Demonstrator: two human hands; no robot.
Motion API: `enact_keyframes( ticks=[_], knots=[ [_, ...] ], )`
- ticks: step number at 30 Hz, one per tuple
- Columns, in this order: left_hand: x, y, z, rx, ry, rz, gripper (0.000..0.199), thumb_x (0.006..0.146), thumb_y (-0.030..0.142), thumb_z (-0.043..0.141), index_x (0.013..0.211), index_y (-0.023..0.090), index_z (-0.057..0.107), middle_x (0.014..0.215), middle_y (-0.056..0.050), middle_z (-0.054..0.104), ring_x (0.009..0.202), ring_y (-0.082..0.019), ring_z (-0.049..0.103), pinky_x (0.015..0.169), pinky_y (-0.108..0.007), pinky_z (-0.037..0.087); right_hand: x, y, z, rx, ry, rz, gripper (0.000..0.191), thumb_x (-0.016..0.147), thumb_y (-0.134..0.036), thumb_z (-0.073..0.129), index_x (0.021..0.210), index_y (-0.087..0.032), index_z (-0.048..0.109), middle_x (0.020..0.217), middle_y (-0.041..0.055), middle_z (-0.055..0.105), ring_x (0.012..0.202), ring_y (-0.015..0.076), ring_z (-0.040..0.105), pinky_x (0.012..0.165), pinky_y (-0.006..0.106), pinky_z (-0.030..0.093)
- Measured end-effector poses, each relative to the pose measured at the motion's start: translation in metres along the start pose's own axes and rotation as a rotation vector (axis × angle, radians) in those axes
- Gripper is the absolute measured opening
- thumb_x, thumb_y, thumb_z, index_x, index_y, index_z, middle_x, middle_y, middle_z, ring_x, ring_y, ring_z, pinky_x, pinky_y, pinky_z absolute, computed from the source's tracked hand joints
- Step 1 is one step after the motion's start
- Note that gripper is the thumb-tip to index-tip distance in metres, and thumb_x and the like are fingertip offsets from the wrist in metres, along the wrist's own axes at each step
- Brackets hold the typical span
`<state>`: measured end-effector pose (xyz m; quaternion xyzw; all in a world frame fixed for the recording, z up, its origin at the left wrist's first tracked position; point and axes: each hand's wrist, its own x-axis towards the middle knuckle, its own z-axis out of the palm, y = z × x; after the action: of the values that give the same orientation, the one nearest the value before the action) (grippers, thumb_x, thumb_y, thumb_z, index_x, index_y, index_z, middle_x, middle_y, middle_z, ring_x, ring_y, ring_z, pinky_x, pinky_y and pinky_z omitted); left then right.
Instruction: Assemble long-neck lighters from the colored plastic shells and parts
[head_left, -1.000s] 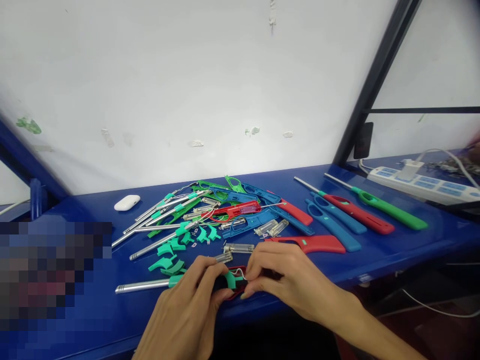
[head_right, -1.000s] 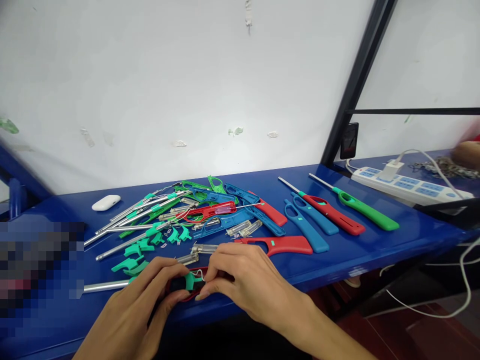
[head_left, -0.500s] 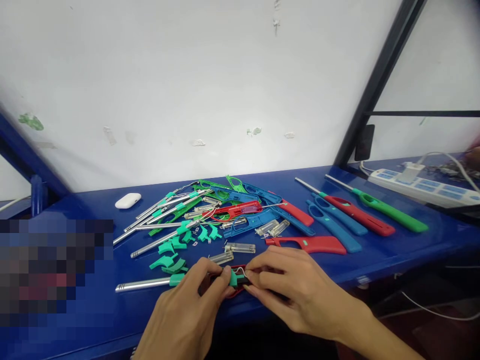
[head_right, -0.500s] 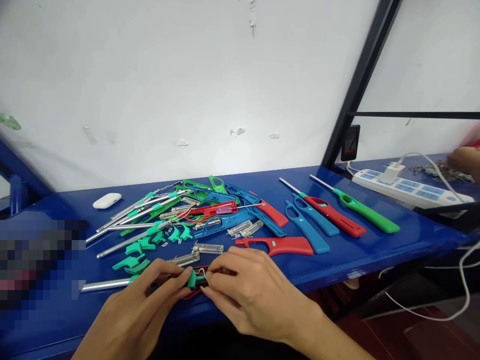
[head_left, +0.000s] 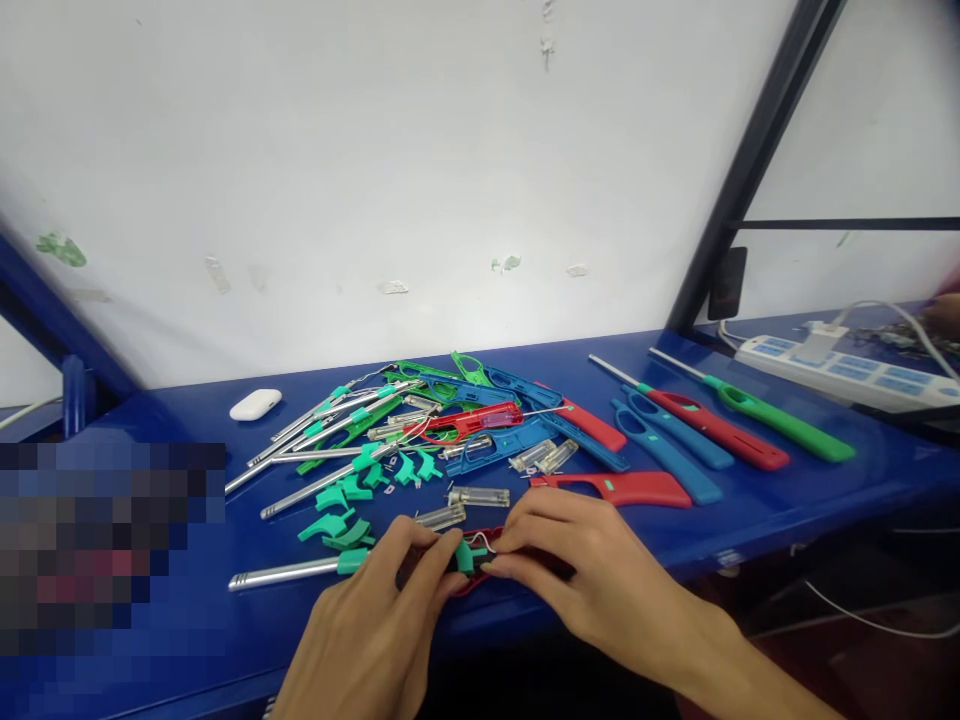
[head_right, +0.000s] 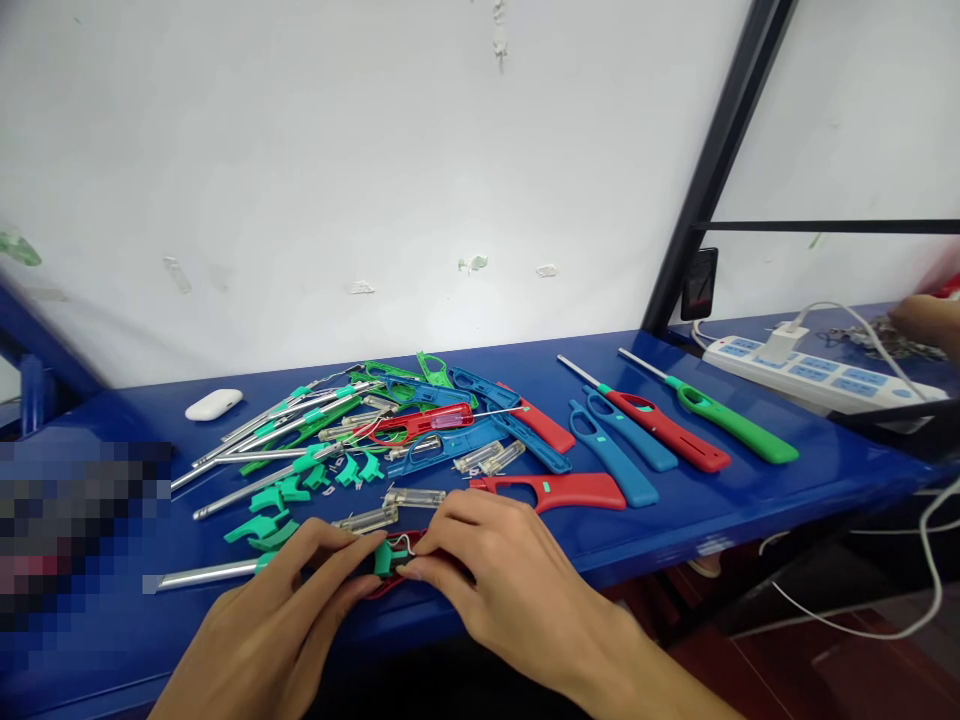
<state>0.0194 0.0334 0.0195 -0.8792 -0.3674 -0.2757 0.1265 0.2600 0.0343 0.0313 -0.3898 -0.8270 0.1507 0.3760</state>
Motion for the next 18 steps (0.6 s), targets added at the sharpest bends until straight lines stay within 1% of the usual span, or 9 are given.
enact_keyframes(
  ticks=[2,5,7,9,13,18],
  knots=[
    [-0.002,-0.001,0.001,0.014,0.001,0.006,0.030,0.115,0.024,0.032,0.128,0.021,0.058,0.104,-0.007,0.069,0.073,-0.017,0.077,0.060,-0.026,0.065,0.000,0.002,0.002,-0.038,0.006,-0.056,0.016,0.107,-0.029,0.064,0.098,-0.021,0.073,0.092,0.0002,0.074,0.079,0.0144,0.069,0.074,0.025,0.051],
    [-0.006,-0.003,0.002,0.039,-0.029,0.004,0.029,0.115,0.025,0.032,0.129,0.021,0.057,0.110,-0.008,0.070,0.074,-0.017,0.077,0.069,-0.030,0.068,0.000,0.002,0.003,-0.127,0.027,-0.127,0.027,0.112,-0.034,0.054,0.098,-0.020,0.072,0.090,0.0005,0.073,0.075,0.0138,0.067,0.069,0.026,0.048],
    [-0.008,-0.004,0.004,0.025,-0.056,-0.006,0.030,0.115,0.025,0.030,0.130,0.023,0.056,0.111,-0.007,0.071,0.072,-0.016,0.077,0.072,-0.029,0.067,0.000,0.000,0.002,-0.210,0.042,-0.173,0.034,0.114,-0.035,0.048,0.095,-0.020,0.071,0.087,0.0002,0.072,0.073,0.0139,0.066,0.067,0.028,0.045],
    [-0.008,-0.004,0.005,0.019,-0.054,-0.017,0.030,0.115,0.024,0.028,0.129,0.023,0.055,0.109,-0.006,0.072,0.069,-0.016,0.076,0.069,-0.027,0.066,0.001,-0.004,0.002,-0.301,0.063,-0.228,0.037,0.115,-0.034,0.046,0.093,-0.019,0.071,0.085,0.0002,0.071,0.071,0.0146,0.064,0.064,0.030,0.041],
    [-0.004,-0.002,0.007,0.073,0.017,-0.008,0.032,0.115,0.025,0.025,0.126,0.022,0.056,0.108,-0.008,0.075,0.062,-0.017,0.075,0.053,-0.026,0.061,0.004,-0.011,0.001,-0.429,0.074,-0.311,0.037,0.114,-0.026,0.046,0.088,-0.017,0.070,0.081,0.0015,0.069,0.069,0.0166,0.061,0.061,0.033,0.036],
    [-0.001,-0.001,0.007,0.092,0.077,0.008,0.031,0.116,0.025,0.026,0.125,0.020,0.056,0.110,-0.010,0.076,0.066,-0.018,0.077,0.053,-0.027,0.060,0.007,-0.012,0.001,-0.423,0.068,-0.335,0.037,0.113,-0.022,0.049,0.082,-0.016,0.068,0.078,0.0008,0.065,0.066,0.0157,0.055,0.059,0.033,0.034]
  ],
)
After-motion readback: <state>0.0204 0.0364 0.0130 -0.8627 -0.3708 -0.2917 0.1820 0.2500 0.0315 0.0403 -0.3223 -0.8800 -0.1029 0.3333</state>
